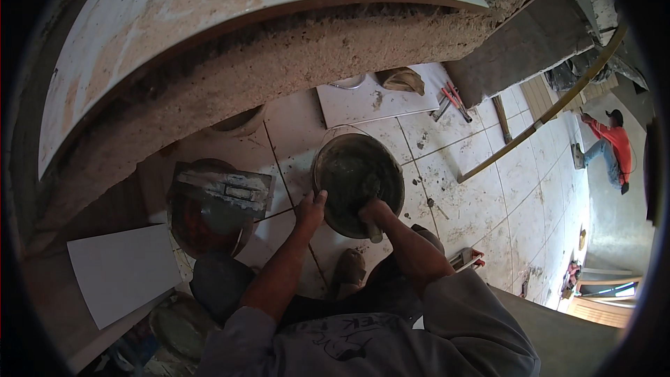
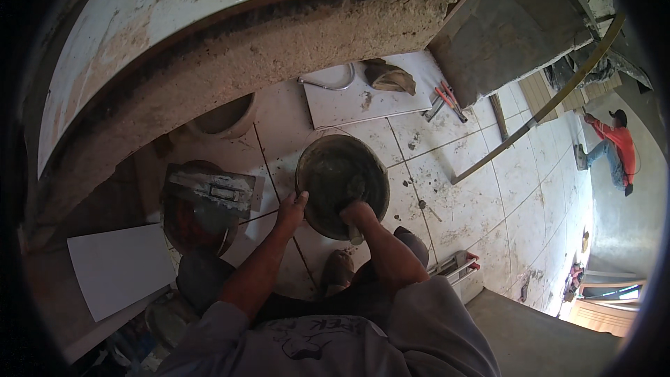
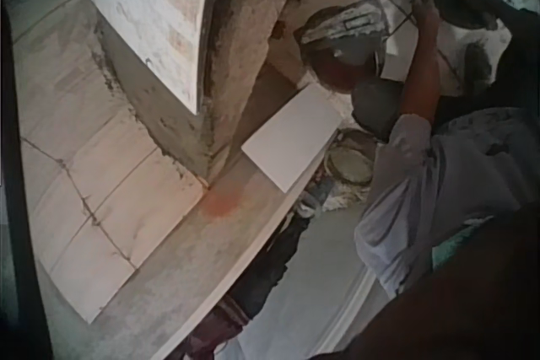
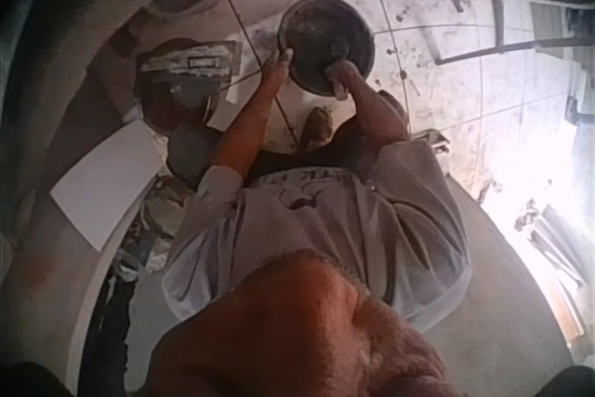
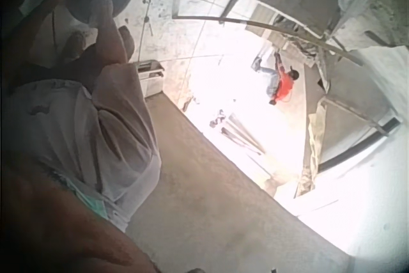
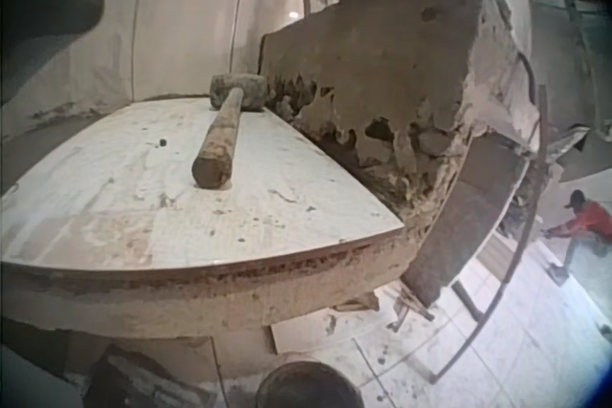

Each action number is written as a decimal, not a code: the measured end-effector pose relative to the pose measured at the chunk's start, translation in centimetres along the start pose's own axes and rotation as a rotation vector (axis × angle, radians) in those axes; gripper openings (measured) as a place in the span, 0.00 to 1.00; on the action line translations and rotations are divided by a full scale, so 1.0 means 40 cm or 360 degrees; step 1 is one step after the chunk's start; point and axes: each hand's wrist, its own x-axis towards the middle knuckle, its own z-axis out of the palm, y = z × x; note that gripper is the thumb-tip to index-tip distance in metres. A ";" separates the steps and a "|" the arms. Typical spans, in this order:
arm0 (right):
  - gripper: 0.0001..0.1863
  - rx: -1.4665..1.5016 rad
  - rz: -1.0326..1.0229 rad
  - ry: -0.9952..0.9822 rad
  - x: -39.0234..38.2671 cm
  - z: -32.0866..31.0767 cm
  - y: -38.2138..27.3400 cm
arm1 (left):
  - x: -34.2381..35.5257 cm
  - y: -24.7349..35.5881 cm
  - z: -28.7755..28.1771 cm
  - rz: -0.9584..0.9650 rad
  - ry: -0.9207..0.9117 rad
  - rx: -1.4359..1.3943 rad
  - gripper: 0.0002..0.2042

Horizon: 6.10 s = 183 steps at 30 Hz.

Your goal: Smoothing and leveling wet cement on a surface using a trowel.

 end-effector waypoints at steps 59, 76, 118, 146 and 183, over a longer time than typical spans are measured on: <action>0.12 0.1610 0.0157 -0.0436 -0.187 -0.132 -0.119 | 0.021 0.025 -0.069 0.0107 -0.0229 -0.0247 0.31; 0.11 0.1219 -0.0290 -0.0201 -0.625 -0.461 -0.084 | -0.525 0.262 -0.399 -0.0059 0.0342 -0.0037 0.27; 0.22 -0.0225 -0.0448 0.0810 -0.705 -1.147 -1.627 | -1.031 0.190 -1.507 -0.0465 0.0301 0.0147 0.21; 0.12 0.1958 -0.0239 0.0187 -1.113 -1.137 -1.128 | -0.810 0.474 -1.339 -0.0134 -0.0269 0.0594 0.21; 0.18 -0.1258 0.0223 0.0185 -0.181 -0.320 -0.196 | 0.049 0.014 -0.027 -0.0406 -0.0269 -0.0606 0.29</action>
